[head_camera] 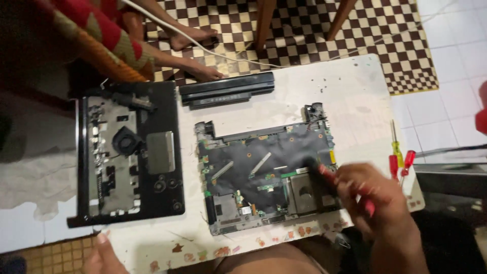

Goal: Cleaning internal laptop components with a brush and using a screwdriver for assembly/disassembly

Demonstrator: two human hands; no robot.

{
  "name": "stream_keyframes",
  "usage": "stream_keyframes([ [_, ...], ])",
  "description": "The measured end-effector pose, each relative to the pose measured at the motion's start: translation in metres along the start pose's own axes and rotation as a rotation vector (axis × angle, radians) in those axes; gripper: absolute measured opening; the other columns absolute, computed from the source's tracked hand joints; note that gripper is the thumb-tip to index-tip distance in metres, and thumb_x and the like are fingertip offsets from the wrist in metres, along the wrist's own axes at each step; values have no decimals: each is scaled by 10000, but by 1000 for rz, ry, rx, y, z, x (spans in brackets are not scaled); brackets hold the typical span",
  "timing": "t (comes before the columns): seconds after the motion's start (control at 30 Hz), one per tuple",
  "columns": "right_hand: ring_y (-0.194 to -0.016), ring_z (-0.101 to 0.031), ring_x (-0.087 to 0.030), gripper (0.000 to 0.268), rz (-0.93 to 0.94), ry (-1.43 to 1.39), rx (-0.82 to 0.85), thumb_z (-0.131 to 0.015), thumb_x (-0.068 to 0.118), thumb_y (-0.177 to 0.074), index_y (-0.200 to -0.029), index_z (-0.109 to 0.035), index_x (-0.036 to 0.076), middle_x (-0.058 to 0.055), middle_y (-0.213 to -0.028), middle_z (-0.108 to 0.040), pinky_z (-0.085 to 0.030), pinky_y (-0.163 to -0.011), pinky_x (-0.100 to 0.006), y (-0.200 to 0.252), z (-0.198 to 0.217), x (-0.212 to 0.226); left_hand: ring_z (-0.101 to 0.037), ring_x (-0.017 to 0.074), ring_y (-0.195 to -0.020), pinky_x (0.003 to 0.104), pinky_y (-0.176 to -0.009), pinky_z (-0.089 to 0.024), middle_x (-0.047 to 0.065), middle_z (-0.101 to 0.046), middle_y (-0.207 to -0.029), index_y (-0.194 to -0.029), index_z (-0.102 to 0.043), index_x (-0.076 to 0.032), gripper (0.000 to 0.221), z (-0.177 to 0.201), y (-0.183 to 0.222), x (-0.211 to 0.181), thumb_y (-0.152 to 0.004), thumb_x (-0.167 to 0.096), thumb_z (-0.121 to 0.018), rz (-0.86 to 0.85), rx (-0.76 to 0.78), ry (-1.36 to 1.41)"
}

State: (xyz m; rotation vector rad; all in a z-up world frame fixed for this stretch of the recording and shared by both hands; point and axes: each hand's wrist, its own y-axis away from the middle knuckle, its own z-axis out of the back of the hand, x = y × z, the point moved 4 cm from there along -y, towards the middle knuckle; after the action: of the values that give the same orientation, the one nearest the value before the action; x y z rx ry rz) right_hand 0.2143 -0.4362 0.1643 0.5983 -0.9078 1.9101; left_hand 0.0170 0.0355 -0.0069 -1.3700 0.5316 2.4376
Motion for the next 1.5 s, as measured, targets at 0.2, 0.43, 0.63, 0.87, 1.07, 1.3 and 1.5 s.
stream_keyframes([
  [0.2, -840, -733, -188, 179, -51, 280, -19, -581, 130, -983, -853, -688, 69, -86, -938, -747, -566, -720, -280, 14, 9, 15, -685, 278, -1065, 392, -875, -488, 154, -762, -1043, -1255, -773, -115, 557, 19, -21, 17, -1139, -544, -436, -59, 49, -409],
  [0.43, -904, -841, -161, 278, -127, 82, 441, -631, 282, -849, -1092, -746, 216, 24, -1108, -790, -604, -797, -285, 30, -4, 14, -685, 358, -1070, 453, -841, -492, 176, -764, -1104, -1259, -761, -123, 573, 18, -5, -31, -1092, -519, -382, 30, 107, -444],
  [0.63, -948, -758, -208, 239, -9, 304, 78, -704, 213, -896, -1121, -725, 139, -98, -1128, -745, -620, -865, -338, 19, 6, 10, -639, 299, -889, 426, -744, -494, 157, -710, -993, -1162, -670, -16, 368, 20, 5, -38, -1100, -369, -583, -133, -26, -348],
  [0.87, -918, -739, -194, 334, -198, 49, 2, -530, 296, -937, -990, -740, 42, -101, -1057, -751, -549, -831, -290, 28, 32, 48, -571, 311, -961, 406, -826, -480, 231, -573, -1190, -1327, -575, 108, 453, 27, 29, -94, -994, -159, -726, -551, -180, -277],
  [1.07, -922, -606, -223, 288, -289, 203, -300, -679, 46, -950, -1205, -715, -83, -200, -1202, -630, -448, -794, -253, 32, 59, 30, -588, 398, -969, 466, -875, -512, 311, -540, -1233, -1342, -563, 184, 436, 16, 44, -110, -1040, -84, -728, -747, -194, -265],
  [1.3, -928, -681, -271, 217, 195, 518, -235, -783, 21, -1000, -1208, -774, -37, -259, -1139, -697, -567, -859, -333, 39, 58, -7, -572, 390, -967, 466, -881, -498, 323, -542, -1244, -1331, -570, 219, 430, 4, 46, -96, -1076, -93, -719, -799, -208, -316],
  [1.5, -827, -691, -289, 298, 397, 616, -178, -846, 90, -920, -1207, -766, 81, -249, -1115, -756, -585, -685, -393, 59, 40, -67, -582, 375, -961, 452, -855, -505, 312, -550, -1255, -1341, -573, 200, 398, 5, 47, -96, -1090, -78, -710, -798, -191, -305],
])
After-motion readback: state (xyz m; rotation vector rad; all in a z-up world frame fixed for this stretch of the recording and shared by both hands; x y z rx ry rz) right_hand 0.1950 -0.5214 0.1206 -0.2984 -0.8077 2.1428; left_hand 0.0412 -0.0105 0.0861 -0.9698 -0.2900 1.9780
